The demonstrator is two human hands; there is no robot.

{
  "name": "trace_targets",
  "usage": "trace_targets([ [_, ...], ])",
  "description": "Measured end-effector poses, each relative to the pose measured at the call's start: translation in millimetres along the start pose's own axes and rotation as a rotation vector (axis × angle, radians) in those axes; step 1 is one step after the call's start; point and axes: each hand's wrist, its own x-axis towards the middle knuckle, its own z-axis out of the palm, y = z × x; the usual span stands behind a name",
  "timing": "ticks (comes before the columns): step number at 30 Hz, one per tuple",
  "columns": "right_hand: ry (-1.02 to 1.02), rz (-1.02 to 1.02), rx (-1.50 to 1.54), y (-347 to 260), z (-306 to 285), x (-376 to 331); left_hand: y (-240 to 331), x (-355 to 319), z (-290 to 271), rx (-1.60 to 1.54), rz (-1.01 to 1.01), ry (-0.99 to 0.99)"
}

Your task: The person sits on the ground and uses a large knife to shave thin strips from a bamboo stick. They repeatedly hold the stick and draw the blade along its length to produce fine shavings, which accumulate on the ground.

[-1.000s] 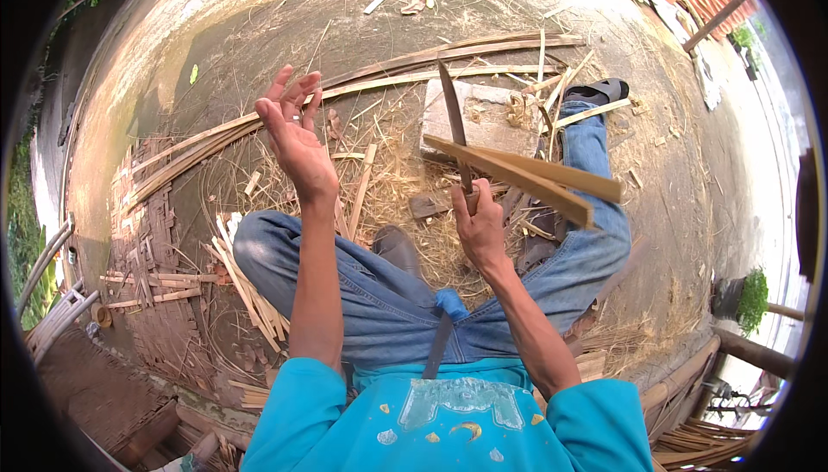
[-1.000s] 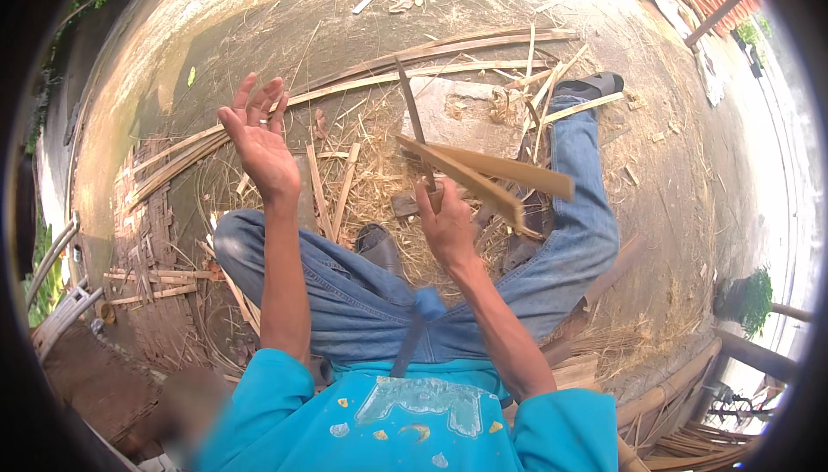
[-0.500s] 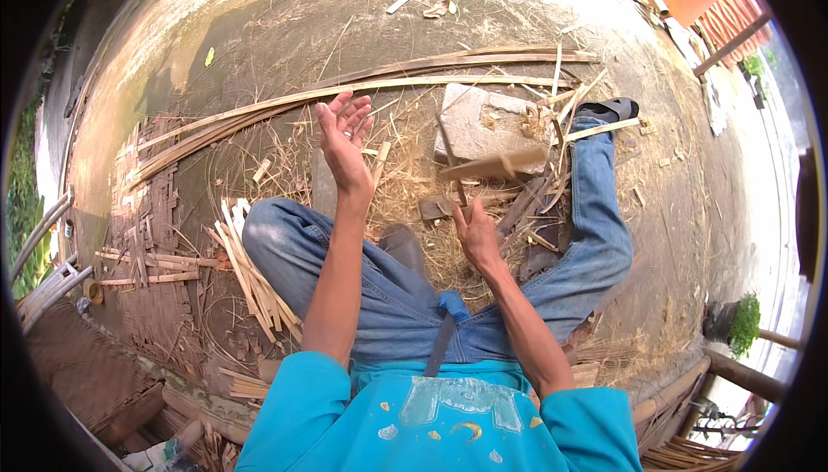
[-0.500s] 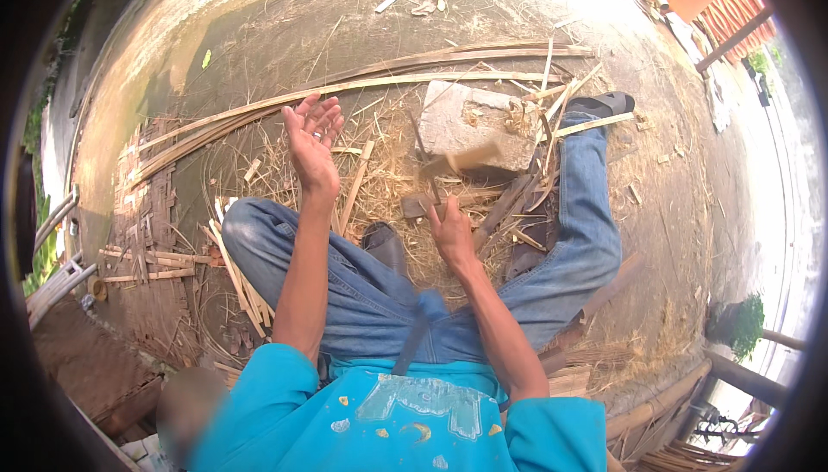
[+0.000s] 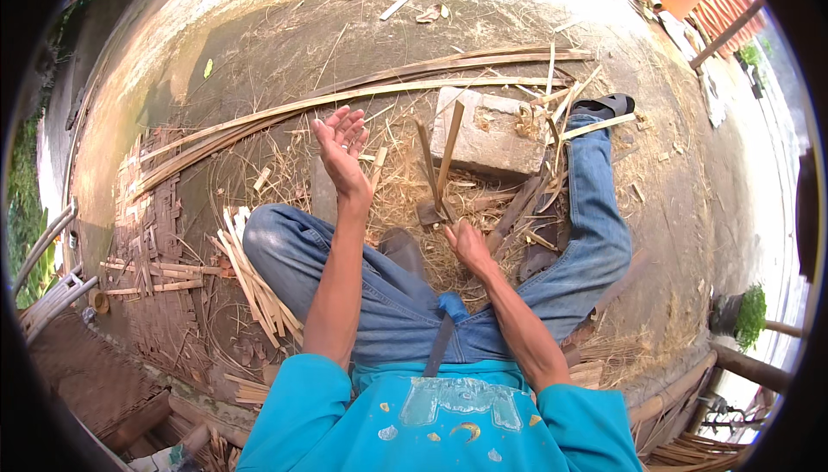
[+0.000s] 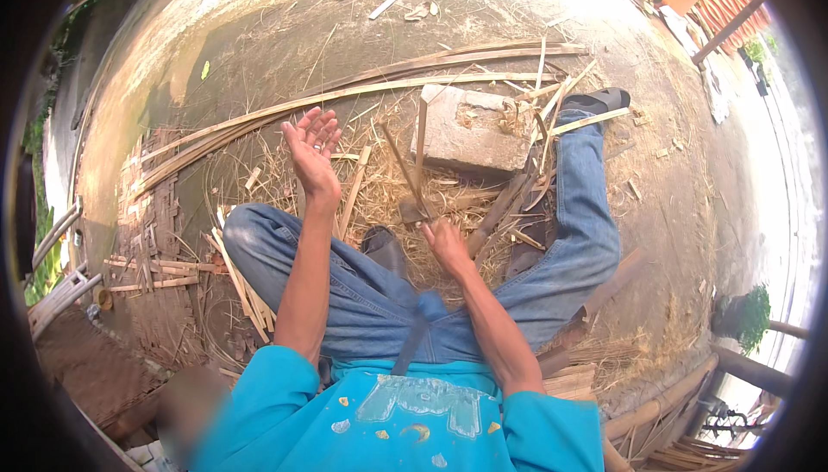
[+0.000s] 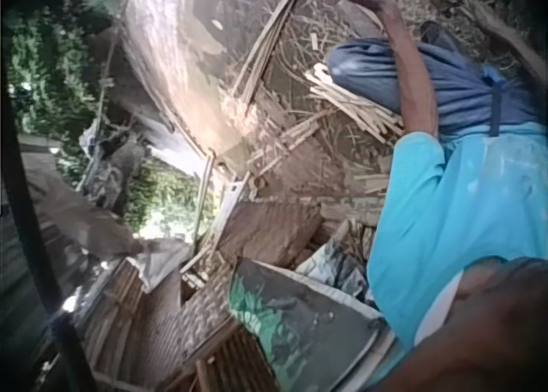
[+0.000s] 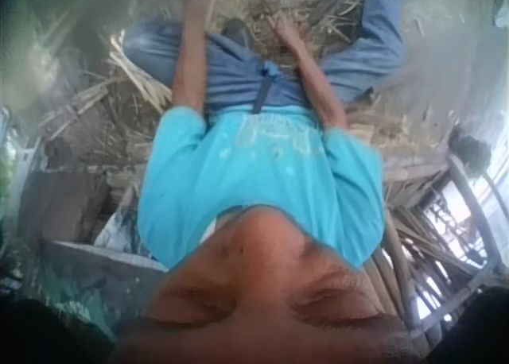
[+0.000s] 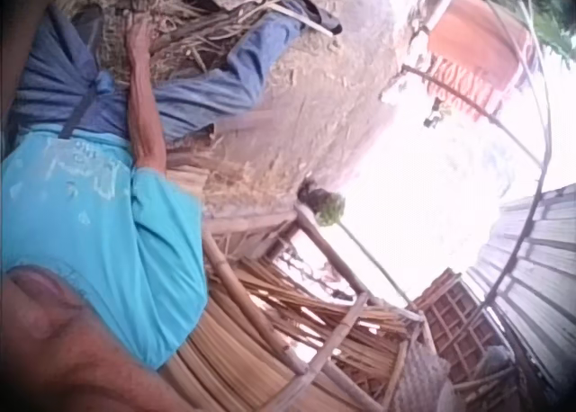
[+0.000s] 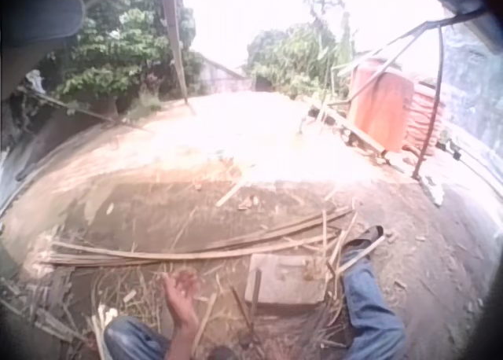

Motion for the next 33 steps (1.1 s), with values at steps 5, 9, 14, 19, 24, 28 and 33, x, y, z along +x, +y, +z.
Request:
trace_targets([
  [5, -0.192, 0.145, 0.071, -12.0, 5.3, -4.8, 3.7, 5.9, -13.6, 0.047, -0.040, -0.132],
  [9, -0.199, 0.129, 0.080, -29.3, -6.9, -0.6, 0.1, -3.8, -20.9, 0.200, -0.086, -0.508],
  [14, -0.217, 0.092, 0.024, -23.2, -10.2, 6.8, -11.9, -39.4, 26.3, 0.576, 0.039, -0.713],
  [19, -0.199, 0.083, -0.117, -1.4, -8.1, 16.0, -30.1, -34.9, 60.5, 0.637, 0.120, -0.705],
  [24, -0.107, 0.044, -0.212, -15.1, -19.5, 15.4, -22.7, -19.6, 51.6, 0.731, 0.143, -0.634],
  [28, -0.083, 0.120, -0.122, -2.0, -8.2, 19.1, -8.2, -14.7, 12.8, 0.628, 0.083, -0.600],
  [33, -0.066, 0.077, -0.182, 4.9, -1.6, 32.5, 1.6, -33.1, 7.3, 0.562, 0.013, -0.553],
])
